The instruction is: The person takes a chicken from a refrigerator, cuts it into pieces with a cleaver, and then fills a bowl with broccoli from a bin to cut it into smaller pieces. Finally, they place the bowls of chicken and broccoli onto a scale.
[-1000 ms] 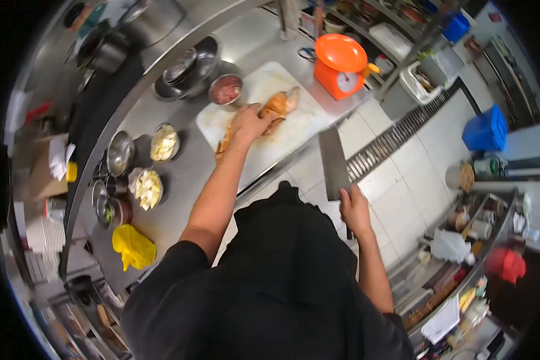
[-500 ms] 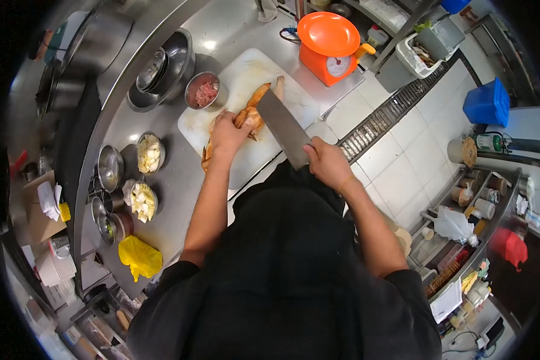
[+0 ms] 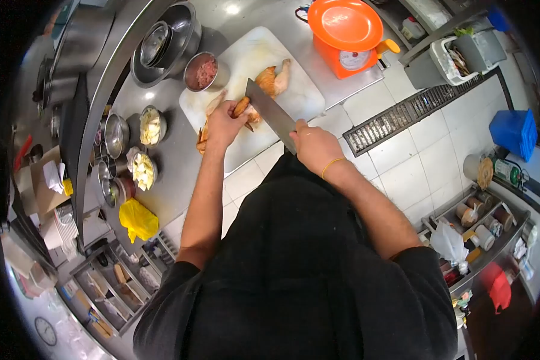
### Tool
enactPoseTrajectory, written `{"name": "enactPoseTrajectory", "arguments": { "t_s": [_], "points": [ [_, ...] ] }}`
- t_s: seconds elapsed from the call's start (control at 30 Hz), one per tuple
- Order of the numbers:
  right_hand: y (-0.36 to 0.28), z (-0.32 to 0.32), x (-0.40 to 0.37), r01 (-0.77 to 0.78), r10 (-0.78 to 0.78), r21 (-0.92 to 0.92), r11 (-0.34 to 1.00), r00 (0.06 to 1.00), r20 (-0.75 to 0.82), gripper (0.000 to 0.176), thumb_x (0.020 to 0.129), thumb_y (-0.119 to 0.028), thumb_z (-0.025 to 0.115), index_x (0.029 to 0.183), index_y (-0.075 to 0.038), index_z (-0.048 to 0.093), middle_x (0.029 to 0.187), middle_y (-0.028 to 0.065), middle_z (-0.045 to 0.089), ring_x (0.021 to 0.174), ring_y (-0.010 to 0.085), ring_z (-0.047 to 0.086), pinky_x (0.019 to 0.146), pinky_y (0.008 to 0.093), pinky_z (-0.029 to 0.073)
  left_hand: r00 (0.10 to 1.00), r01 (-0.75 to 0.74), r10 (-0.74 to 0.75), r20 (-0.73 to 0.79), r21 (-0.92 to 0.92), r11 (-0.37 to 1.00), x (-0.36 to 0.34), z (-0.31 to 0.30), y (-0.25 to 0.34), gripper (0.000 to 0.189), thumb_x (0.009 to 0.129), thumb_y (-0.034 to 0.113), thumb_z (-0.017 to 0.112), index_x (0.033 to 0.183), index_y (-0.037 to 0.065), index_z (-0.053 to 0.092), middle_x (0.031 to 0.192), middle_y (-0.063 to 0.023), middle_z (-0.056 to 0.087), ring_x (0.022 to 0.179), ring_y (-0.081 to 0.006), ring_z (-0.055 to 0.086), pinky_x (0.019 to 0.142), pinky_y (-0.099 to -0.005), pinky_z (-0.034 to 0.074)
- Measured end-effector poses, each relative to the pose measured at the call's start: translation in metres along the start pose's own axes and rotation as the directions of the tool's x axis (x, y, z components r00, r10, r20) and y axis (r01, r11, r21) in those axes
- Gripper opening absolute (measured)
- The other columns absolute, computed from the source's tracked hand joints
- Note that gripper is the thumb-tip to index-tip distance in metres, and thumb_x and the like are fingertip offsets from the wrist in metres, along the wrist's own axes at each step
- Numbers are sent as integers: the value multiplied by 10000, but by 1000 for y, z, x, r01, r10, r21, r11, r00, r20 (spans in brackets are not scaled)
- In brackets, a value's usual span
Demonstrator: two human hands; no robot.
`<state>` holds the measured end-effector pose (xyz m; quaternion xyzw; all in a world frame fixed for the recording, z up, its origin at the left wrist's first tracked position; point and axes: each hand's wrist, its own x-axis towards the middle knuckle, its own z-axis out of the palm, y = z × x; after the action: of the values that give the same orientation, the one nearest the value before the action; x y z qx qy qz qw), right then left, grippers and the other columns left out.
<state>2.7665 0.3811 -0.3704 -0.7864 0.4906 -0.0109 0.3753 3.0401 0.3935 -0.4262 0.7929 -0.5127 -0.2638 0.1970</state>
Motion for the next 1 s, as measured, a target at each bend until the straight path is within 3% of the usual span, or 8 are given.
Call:
{"name": "enactPoseTrajectory", "arguments": {
  "t_s": [0.3, 0.4, 0.5, 0.7, 0.8, 1.0],
  "points": [
    [-5, 41, 47, 79, -79, 11, 997, 996, -31, 267, 1034, -252, 524, 1028, 15, 537, 758, 255, 687, 749, 456, 687, 675, 564, 537, 1000, 20, -22, -18, -105, 994, 1, 6, -16, 334, 793, 190, 782, 1075, 21, 724, 878, -121, 743, 785, -225, 717, 761, -345, 565],
    [2, 44, 44, 72, -70, 33, 997, 997, -38, 265, 1034, -259, 523, 1035, 5, 537, 759, 257, 686, 745, 458, 686, 673, 566, 535, 1000, 21, -22, -15, -74, 997, -1, 9, -16, 331, 836, 167, 783, 1112, 2, 704, 925, -109, 754, 812, -162, 713, 765, -294, 559],
    [10, 42, 25, 66, -65, 30, 997, 997, -39, 260, 1032, -268, 529, 1039, -8, 535, 752, 257, 683, 735, 461, 682, 670, 570, 532, 994, -55, 60, -93, 53, 997, -6, 13, -11, 348, 822, 184, 795, 1106, 3, 707, 931, -121, 749, 808, -182, 717, 759, -309, 565],
    [41, 40, -22, 32, -33, 32, 999, 999, 41, 261, 1029, -281, 532, 1014, -21, 520, 735, 257, 675, 709, 464, 676, 651, 578, 528, 994, -67, 75, -77, 99, 993, -7, 10, -6, 389, 797, 222, 809, 1106, 8, 707, 919, -129, 744, 791, -226, 716, 763, -342, 572],
    [41, 36, -33, 22, -23, 18, 1000, 997, 73, 267, 1029, -286, 531, 1007, -20, 518, 737, 255, 675, 698, 472, 670, 642, 583, 523, 997, 20, -12, -79, 100, 995, -8, 7, 4, 355, 776, 222, 791, 1059, 22, 714, 965, -165, 727, 867, -305, 714, 804, -398, 564],
    [50, 20, -43, 48, -49, 11, 999, 993, 106, 261, 1028, -287, 532, 991, -29, 527, 739, 270, 665, 726, 487, 657, 655, 577, 518, 999, 38, -37, -5, 128, 991, -1, 2, 6, 415, 785, 289, 782, 1087, 15, 705, 960, -162, 738, 853, -300, 720, 798, -414, 564]
  ]
}}
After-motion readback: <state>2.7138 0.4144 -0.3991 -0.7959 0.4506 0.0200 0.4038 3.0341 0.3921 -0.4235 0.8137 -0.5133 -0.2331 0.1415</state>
